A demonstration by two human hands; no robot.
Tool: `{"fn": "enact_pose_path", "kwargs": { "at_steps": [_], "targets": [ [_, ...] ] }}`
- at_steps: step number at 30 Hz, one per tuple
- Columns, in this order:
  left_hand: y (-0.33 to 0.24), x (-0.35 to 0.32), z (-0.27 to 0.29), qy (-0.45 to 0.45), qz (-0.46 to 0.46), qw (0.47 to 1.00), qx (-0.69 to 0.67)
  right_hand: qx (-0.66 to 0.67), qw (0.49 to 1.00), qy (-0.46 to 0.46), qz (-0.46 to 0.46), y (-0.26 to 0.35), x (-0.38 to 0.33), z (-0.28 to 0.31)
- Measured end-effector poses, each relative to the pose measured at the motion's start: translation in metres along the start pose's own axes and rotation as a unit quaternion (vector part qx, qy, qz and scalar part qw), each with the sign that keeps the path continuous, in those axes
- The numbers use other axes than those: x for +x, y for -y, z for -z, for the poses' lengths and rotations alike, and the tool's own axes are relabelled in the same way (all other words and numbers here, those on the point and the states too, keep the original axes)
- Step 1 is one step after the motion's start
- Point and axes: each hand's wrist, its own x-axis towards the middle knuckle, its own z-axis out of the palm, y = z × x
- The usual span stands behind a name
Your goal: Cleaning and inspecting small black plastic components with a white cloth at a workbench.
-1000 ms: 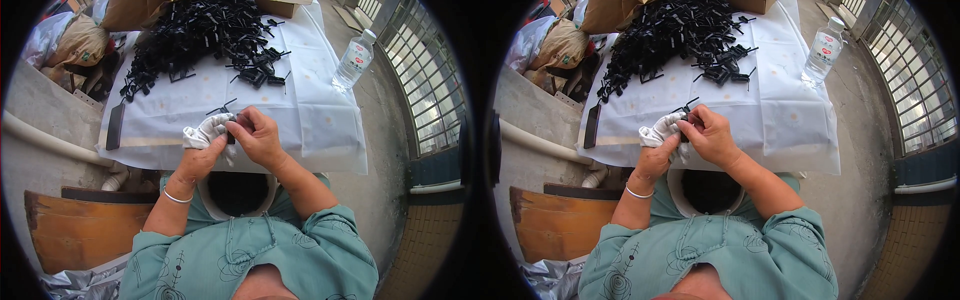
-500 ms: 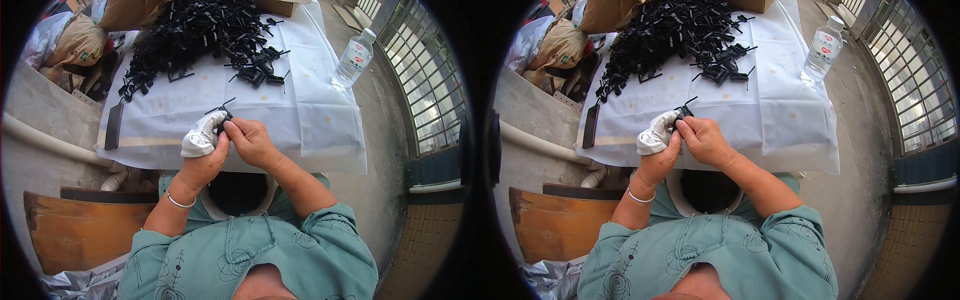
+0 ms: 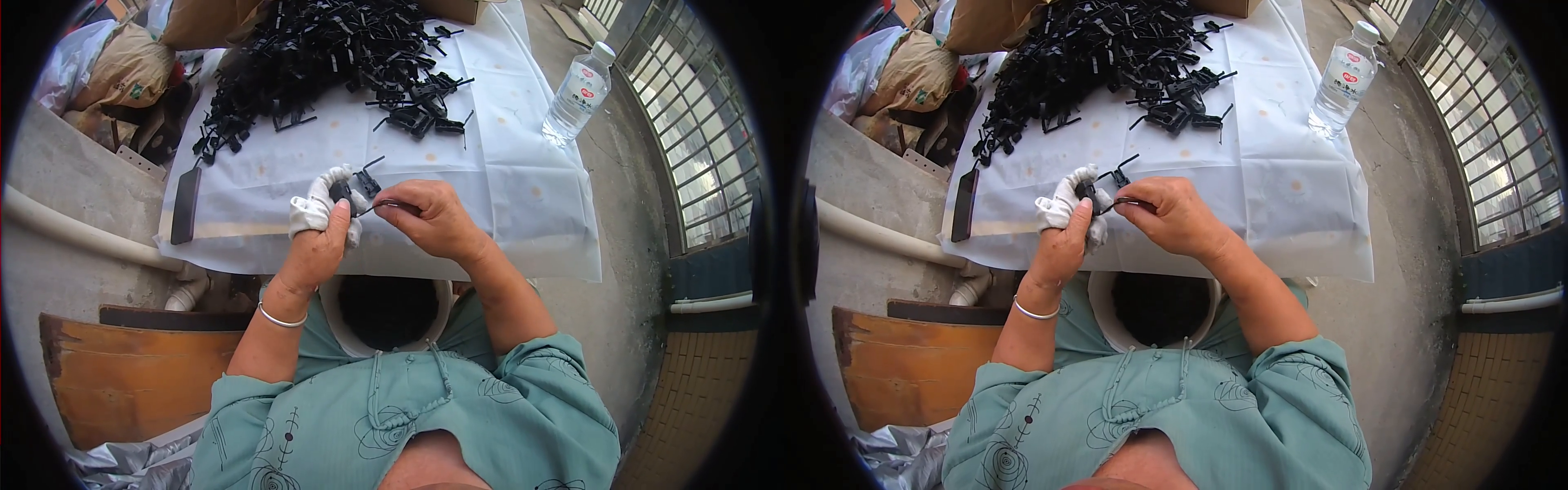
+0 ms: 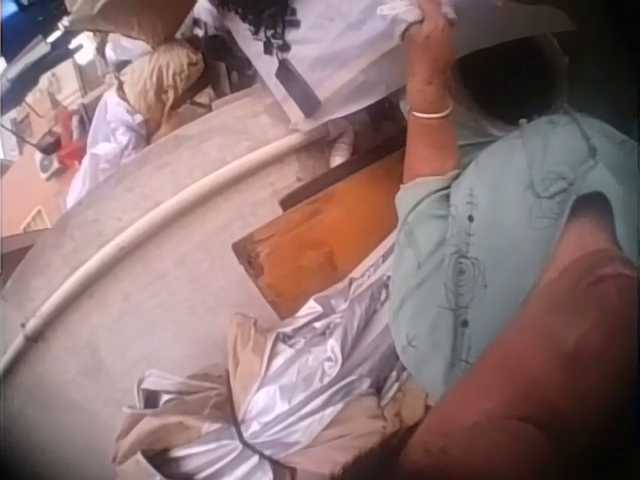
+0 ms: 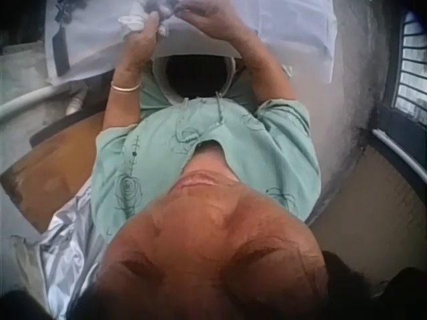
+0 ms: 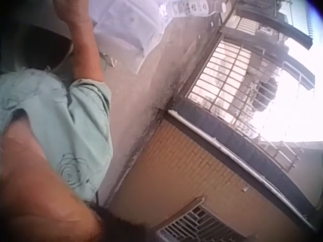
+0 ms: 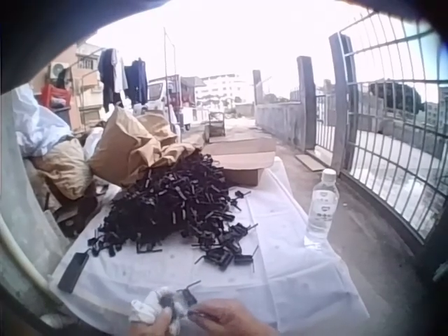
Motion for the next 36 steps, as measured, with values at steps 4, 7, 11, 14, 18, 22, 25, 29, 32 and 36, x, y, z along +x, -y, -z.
{"fn": "enact_pose_path", "kwargs": {
  "at_steps": [4,7,11,14,18,22,25,29,32,36],
  "targets": [
    [-0.015,-0.006,-0.005,0.091,0.033,0.995,-0.015,0.095,0.988,0.03,-0.12,0.002,0.0,-0.006],
    [-0.002,-0.002,-0.006,0.077,-0.054,0.994,0.052,0.147,0.979,0.022,-0.139,0.003,0.0,-0.009],
    [0.004,0.0,-0.008,0.036,-0.084,0.994,0.066,0.063,0.994,0.034,-0.078,0.0,-0.003,-0.012],
    [0.006,-0.003,-0.013,0.024,-0.13,0.97,0.206,0.033,0.998,0.031,-0.05,0.002,-0.003,-0.019],
    [0.007,-0.013,-0.013,-0.016,-0.156,0.955,0.251,0.037,0.996,0.036,-0.071,0.005,-0.004,-0.028],
    [0.014,-0.015,-0.011,-0.044,-0.147,0.961,0.232,0.033,0.998,0.003,-0.047,0.002,-0.006,-0.043],
    [0.005,-0.015,-0.009,-0.024,-0.079,0.99,0.113,0.133,0.986,0.05,-0.092,-0.004,-0.003,-0.038],
    [0.008,-0.012,-0.006,-0.019,-0.137,0.962,0.236,0.092,0.987,0.103,-0.088,0.001,-0.002,-0.032],
    [0.004,-0.016,-0.004,-0.023,-0.158,0.948,0.276,0.087,0.979,0.129,-0.133,-0.002,-0.001,-0.031],
    [-0.011,-0.02,0.005,0.051,-0.108,0.934,0.338,-0.065,0.971,0.172,-0.155,0.007,0.009,-0.005]
  ]
}}
